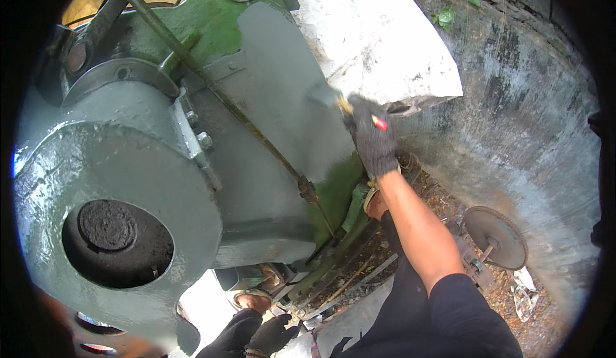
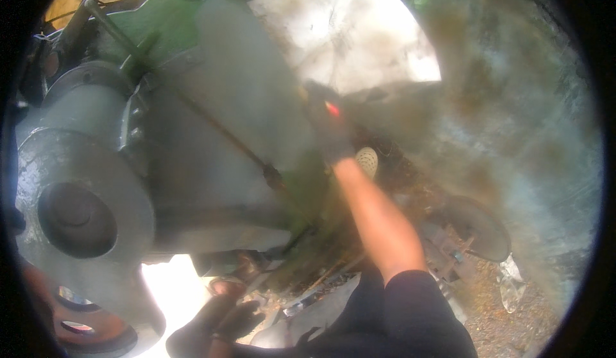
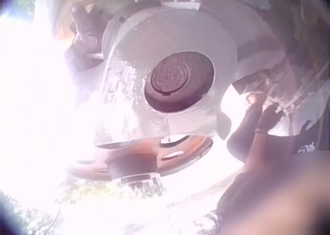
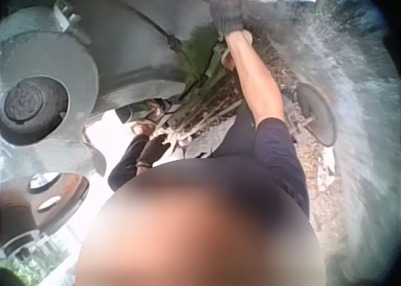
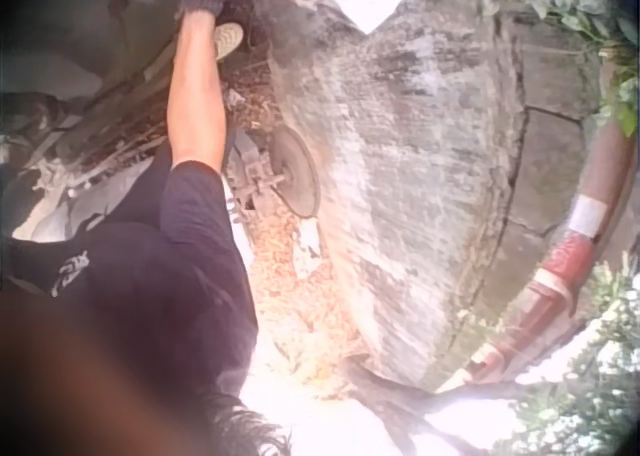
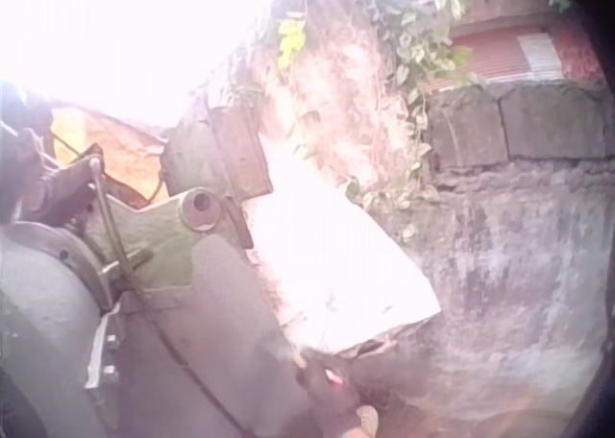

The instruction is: The person paints a large green metal machine part with gray paint using a brush. They repeatedly dip the brush into a small container and apply paint to the curved and flat surfaces of the object.

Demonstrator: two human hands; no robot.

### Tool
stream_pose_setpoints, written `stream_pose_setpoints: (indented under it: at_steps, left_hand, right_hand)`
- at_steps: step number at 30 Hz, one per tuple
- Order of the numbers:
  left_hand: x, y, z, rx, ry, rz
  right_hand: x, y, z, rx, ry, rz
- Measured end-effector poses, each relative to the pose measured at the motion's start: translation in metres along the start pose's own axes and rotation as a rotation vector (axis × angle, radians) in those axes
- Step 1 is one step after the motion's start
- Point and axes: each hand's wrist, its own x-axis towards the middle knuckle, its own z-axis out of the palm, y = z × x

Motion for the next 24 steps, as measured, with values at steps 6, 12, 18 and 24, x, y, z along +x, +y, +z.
stream_pose_setpoints:
  at_steps: [6, 12, 18, 24]
  left_hand:
    - [0.001, 0.009, 0.000, -0.156, 0.064, -0.076]
    - [0.007, -0.028, 0.017, 0.024, -0.005, -0.065]
    - [0.023, -0.053, 0.038, -0.092, -0.104, -0.012]
    - [0.000, -0.034, 0.017, 0.067, -0.021, -0.059]
  right_hand:
    - [0.071, -0.122, 0.080, 0.253, -0.029, -0.196]
    - [0.035, -0.008, 0.024, 0.156, -0.012, -0.019]
    - [-0.023, 0.121, -0.107, -0.495, 0.060, -0.038]
    - [0.026, -0.013, 0.008, -0.605, -0.023, -0.031]
